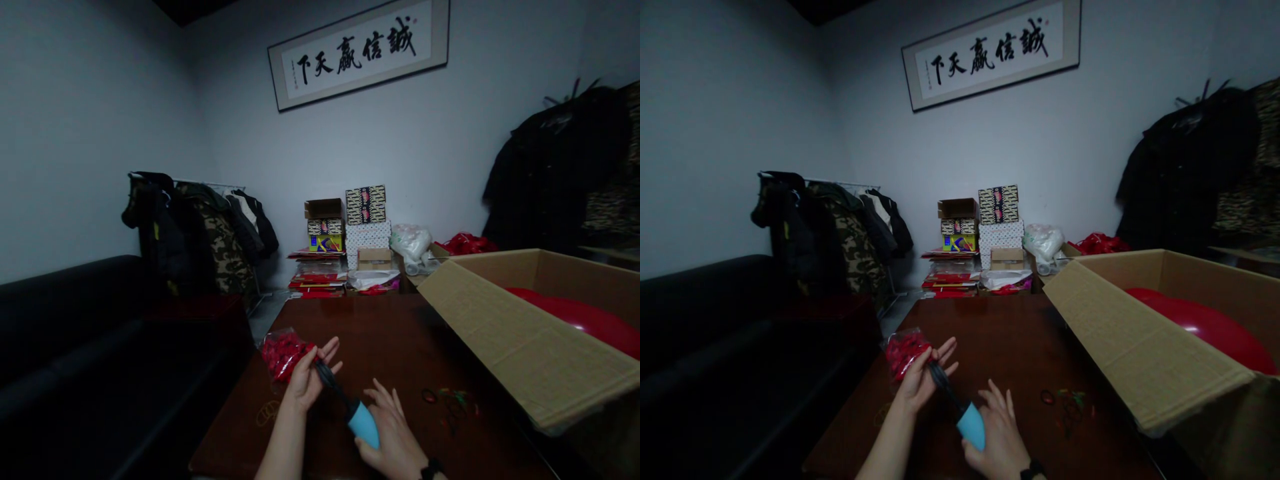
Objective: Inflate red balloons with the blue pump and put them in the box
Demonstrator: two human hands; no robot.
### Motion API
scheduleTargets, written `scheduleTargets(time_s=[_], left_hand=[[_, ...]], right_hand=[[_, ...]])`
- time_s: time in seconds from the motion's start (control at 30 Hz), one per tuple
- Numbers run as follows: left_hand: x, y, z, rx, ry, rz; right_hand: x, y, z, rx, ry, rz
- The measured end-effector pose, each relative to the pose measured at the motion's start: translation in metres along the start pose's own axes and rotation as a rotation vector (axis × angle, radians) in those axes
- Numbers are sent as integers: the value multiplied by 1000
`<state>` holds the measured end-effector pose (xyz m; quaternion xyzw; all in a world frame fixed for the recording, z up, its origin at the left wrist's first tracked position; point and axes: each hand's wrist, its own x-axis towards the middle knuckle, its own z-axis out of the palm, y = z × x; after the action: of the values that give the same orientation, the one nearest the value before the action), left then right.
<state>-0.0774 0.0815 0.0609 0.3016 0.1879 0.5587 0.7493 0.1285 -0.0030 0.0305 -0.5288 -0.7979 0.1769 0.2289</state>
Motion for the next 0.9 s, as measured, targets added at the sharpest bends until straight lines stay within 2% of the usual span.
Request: scheduleTargets(time_s=[0.2,0.33,0.53,0.77,0.9], left_hand=[[2,-14,5,-72,16,-14],[6,-30,7,-108,131,27],[11,-51,10,-103,328,34],[9,-58,13,64,501,68],[9,-59,11,141,553,123]], right_hand=[[1,-3,-4,37,-51,35],[5,1,2,34,-82,85],[3,12,22,49,-88,121],[0,16,37,76,-128,127],[0,14,41,96,-135,127]])
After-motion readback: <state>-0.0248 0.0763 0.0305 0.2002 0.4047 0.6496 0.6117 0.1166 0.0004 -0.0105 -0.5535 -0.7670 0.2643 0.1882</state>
